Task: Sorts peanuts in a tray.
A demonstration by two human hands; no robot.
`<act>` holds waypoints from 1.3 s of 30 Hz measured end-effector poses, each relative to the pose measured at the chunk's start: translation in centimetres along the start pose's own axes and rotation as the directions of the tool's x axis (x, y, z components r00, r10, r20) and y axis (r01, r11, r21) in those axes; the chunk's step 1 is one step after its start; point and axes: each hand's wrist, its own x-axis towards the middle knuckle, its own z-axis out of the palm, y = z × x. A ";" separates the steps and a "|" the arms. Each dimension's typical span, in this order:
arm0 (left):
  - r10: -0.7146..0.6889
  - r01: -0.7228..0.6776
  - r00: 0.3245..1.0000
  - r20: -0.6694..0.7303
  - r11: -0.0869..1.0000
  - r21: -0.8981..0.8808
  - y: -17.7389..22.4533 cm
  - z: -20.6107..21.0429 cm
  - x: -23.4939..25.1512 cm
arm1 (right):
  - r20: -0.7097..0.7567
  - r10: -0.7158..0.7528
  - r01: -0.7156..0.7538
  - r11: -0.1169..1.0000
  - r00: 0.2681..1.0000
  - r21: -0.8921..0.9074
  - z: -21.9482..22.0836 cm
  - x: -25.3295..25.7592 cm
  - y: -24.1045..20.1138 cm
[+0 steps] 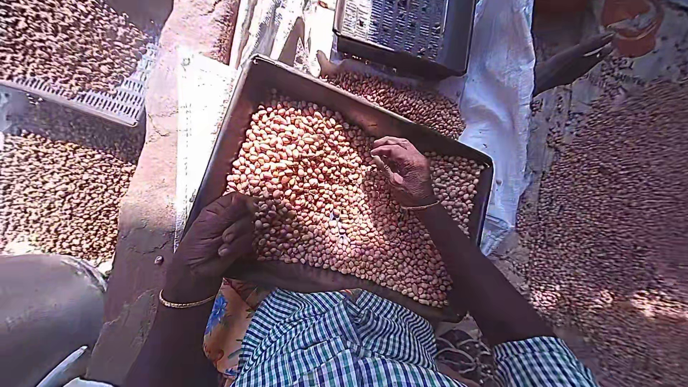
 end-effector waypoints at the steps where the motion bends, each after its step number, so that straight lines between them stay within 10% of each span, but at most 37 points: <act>1: -0.002 0.002 1.000 -0.003 1.000 -0.003 0.0 0.0 -0.1 | -0.005 0.027 -0.027 0.998 1.000 0.065 0.5 -0.3 -1.2; 10: -0.030 0.030 1.000 -0.003 1.000 -0.001 0.2 0.3 -0.2 | -0.071 -0.109 0.105 0.993 0.991 -0.061 4.5 -2.2 -1.2; 14: -0.041 0.041 0.999 0.015 0.998 0.044 0.3 0.1 -0.2 | -0.079 0.056 -0.049 0.994 0.995 0.096 2.5 -2.3 -1.4; 39: 0.023 -0.022 1.000 -0.014 0.994 0.105 0.1 0.3 -0.1 | 0.165 0.295 -0.179 0.850 0.941 -0.496 2.9 -1.8 -4.8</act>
